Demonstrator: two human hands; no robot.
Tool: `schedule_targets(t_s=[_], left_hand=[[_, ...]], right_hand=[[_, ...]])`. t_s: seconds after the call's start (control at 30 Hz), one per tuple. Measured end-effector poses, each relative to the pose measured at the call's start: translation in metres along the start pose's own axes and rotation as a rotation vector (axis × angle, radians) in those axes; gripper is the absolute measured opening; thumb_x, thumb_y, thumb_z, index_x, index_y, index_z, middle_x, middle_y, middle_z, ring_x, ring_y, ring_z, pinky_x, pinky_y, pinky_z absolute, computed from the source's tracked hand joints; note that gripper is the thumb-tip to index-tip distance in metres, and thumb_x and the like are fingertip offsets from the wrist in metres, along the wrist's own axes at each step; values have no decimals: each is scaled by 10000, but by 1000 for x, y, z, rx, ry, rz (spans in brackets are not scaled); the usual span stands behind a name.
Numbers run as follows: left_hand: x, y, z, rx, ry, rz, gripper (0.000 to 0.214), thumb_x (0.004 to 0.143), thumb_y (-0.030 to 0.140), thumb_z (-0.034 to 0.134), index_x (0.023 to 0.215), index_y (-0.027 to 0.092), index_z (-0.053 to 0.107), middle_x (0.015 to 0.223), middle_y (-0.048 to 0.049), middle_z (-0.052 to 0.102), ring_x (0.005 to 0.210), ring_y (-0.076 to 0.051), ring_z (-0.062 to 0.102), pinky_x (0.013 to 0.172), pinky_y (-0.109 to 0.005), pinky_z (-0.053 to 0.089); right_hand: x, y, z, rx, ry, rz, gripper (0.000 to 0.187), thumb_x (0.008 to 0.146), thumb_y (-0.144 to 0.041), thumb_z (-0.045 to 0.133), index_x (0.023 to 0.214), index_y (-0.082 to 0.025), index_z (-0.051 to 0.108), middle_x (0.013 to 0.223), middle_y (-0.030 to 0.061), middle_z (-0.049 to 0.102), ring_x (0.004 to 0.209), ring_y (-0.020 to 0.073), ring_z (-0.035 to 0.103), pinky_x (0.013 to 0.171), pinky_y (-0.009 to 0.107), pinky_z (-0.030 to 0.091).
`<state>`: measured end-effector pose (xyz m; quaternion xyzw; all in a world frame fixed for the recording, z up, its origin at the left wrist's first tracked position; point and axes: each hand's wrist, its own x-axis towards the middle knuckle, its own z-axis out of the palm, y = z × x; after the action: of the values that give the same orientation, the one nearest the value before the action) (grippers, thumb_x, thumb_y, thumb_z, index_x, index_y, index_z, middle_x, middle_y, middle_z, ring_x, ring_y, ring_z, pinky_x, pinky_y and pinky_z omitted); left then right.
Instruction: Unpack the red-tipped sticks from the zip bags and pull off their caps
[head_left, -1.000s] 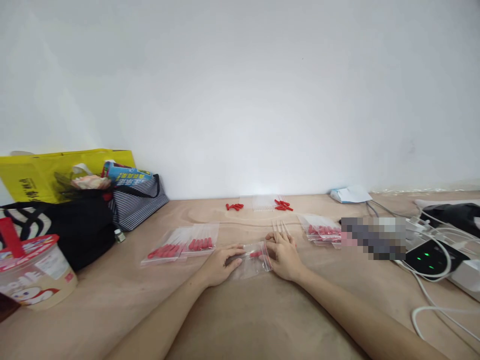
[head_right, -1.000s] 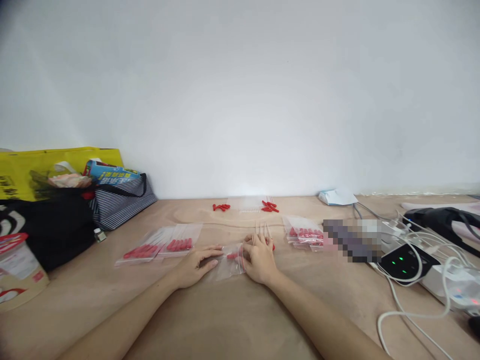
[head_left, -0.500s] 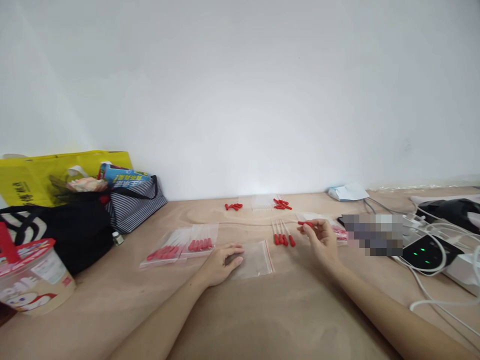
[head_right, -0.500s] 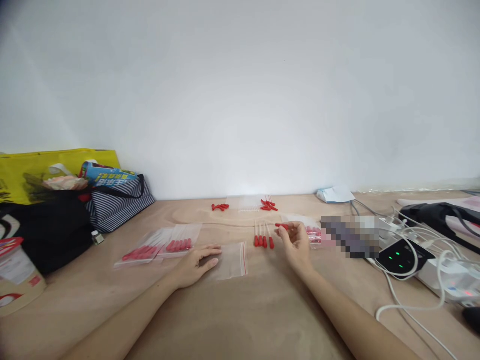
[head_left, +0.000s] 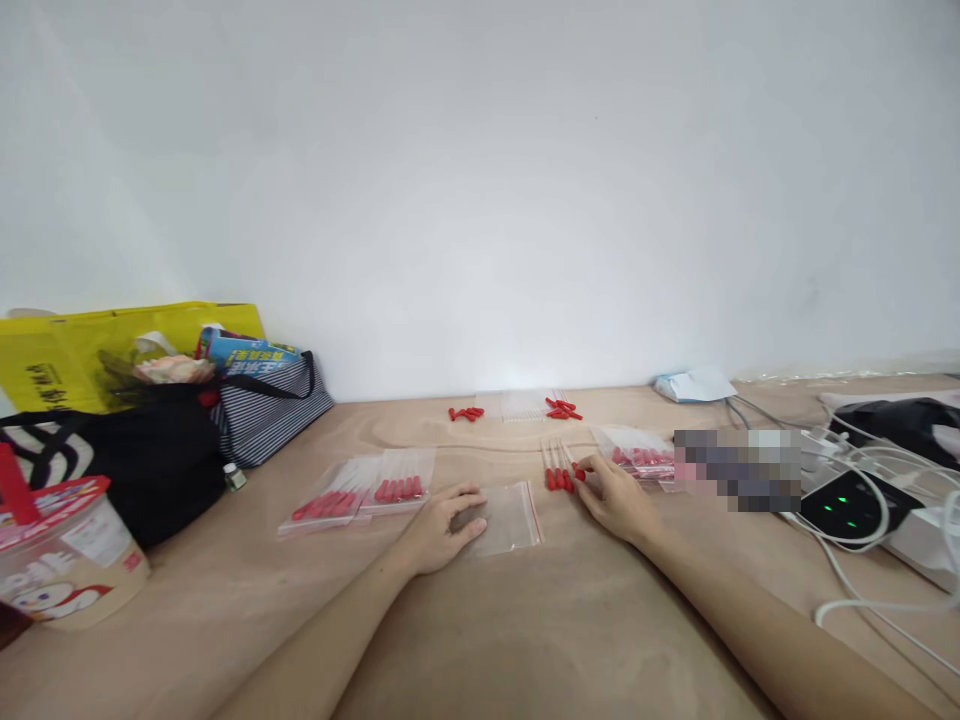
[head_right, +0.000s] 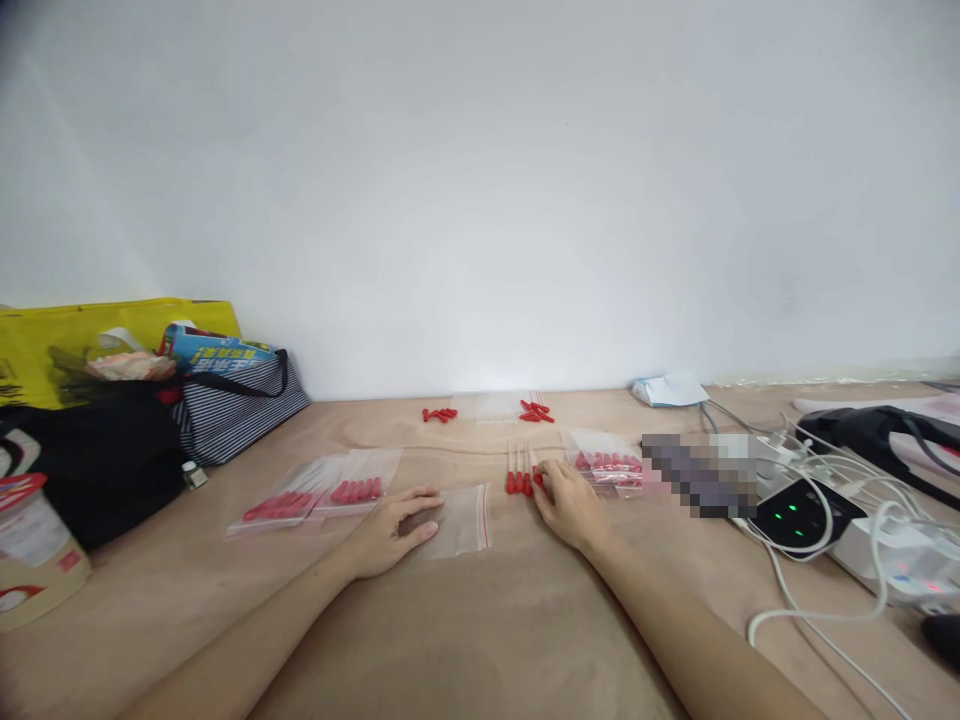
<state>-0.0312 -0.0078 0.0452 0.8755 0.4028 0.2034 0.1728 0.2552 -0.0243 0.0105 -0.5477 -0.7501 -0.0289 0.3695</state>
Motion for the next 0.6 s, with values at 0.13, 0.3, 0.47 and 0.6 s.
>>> schedule_targets(t_s=[0.13, 0.3, 0.47, 0.6], left_hand=[[1, 0, 1, -46, 58, 1, 279, 833, 315, 430, 1014, 212, 615, 1112, -61, 581, 1027, -187, 523, 898, -341, 394], [4, 0, 1, -56, 153, -63, 229, 812, 277, 447, 944, 183, 609, 1003, -56, 609, 953, -180, 542, 856, -317, 402], [8, -1, -1, 14, 148, -209, 146, 674, 239, 587, 795, 172, 537, 830, -23, 585, 801, -176, 535, 712, -283, 405], [7, 2, -5, -60, 44, -298, 188, 628, 218, 595, 733, 181, 443, 670, 43, 502, 634, -124, 478, 568, -216, 361]], right_hand=[[-2, 0, 1, 34, -33, -3, 204, 745, -205, 455, 948, -188, 454, 899, 68, 561, 831, 194, 546, 710, 317, 432], [-3, 4, 4, 109, -40, -24, 209, 705, -119, 425, 896, -193, 464, 876, 55, 531, 770, 169, 540, 693, 303, 436], [0, 7, 8, 80, -16, 2, 239, 646, -60, 391, 832, -189, 469, 858, 52, 522, 774, 173, 532, 699, 307, 433], [-2, 1, 5, 64, 10, -18, 312, 622, -58, 399, 895, -186, 481, 918, 66, 522, 846, 188, 520, 743, 321, 427]])
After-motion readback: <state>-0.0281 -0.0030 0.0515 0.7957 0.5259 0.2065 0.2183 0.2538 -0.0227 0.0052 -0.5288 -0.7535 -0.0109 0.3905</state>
